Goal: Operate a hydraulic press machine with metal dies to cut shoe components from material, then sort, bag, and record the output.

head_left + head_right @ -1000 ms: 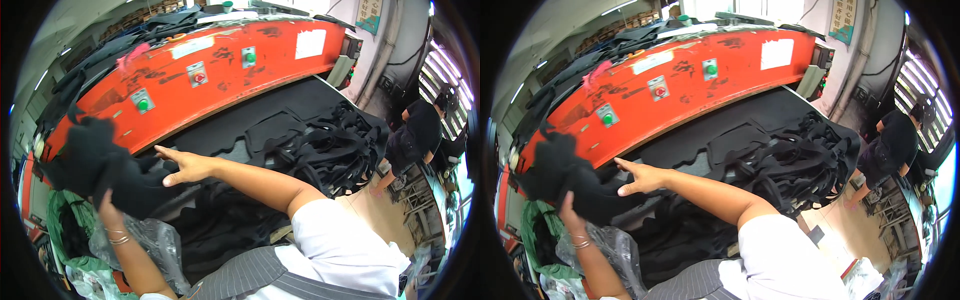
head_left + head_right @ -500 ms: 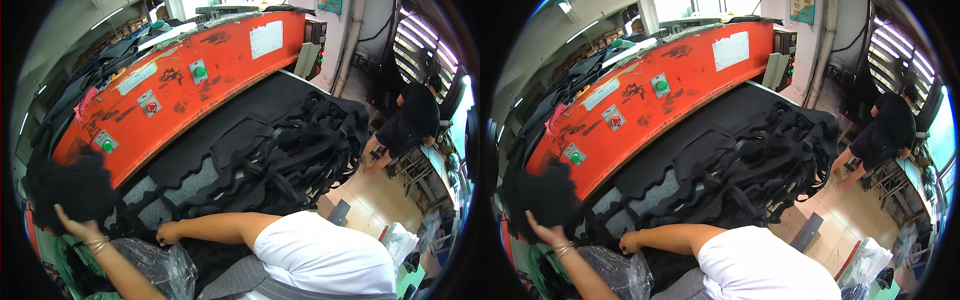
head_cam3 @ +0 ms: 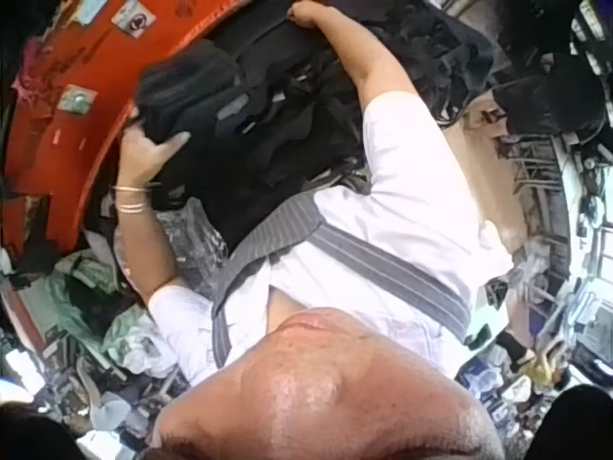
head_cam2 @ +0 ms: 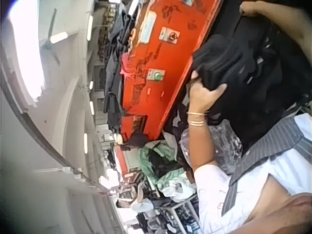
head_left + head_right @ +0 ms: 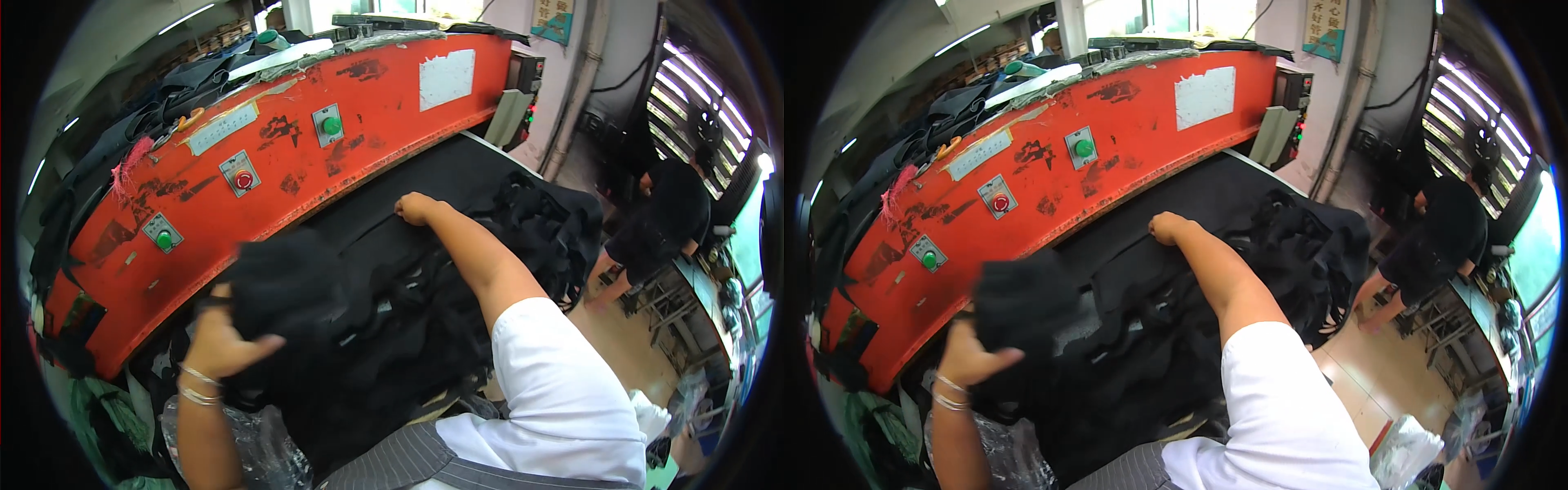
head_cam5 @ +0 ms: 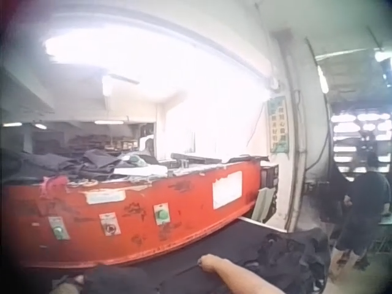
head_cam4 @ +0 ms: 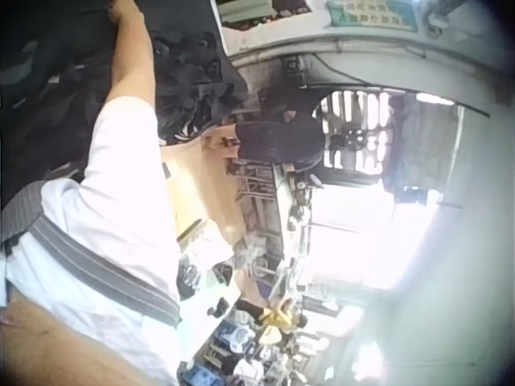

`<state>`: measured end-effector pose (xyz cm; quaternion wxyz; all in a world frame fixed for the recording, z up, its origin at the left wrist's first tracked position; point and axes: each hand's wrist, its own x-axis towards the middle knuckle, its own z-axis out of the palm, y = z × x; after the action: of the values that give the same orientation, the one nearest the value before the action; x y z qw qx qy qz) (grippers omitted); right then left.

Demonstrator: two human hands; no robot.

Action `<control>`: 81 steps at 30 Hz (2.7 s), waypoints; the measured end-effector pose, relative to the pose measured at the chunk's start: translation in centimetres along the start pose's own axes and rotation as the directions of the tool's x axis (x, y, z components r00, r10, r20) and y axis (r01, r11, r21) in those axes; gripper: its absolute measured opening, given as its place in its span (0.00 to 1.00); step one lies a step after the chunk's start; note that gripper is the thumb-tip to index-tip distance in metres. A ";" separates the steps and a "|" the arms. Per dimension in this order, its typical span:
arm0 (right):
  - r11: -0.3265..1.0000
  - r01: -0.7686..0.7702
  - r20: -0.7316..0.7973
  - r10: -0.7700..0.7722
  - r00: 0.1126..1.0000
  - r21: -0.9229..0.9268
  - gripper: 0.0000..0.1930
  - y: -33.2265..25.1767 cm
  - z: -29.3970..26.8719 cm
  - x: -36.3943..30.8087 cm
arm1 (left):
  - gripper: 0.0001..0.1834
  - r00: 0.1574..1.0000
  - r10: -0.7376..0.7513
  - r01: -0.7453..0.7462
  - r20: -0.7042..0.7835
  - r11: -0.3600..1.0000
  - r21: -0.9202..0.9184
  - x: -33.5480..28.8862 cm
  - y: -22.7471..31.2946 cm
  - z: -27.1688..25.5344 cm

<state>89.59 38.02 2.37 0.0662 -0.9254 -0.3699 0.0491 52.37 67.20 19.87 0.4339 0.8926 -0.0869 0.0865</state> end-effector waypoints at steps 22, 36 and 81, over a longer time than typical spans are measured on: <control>0.948 0.281 0.334 -0.218 0.917 -0.152 0.12 0.7 -0.8 7.2 | 0.60 0.814 -0.385 0.196 0.435 0.887 0.419 10.3 4.4 22.0; 0.914 0.262 0.248 -0.343 0.906 0.309 0.18 4.7 -2.0 3.8 | 0.35 0.934 -0.178 0.044 0.309 0.917 0.397 7.6 5.0 22.7; 0.970 0.220 0.227 -0.192 0.955 -0.106 0.11 10.4 -3.4 2.2 | 0.24 0.998 0.022 0.006 -0.055 0.881 0.472 0.6 5.2 25.2</control>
<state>98.71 31.80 3.97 -0.0300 -0.8732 -0.4721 0.1174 53.70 44.08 8.62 0.2056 0.9681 -0.0541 0.1329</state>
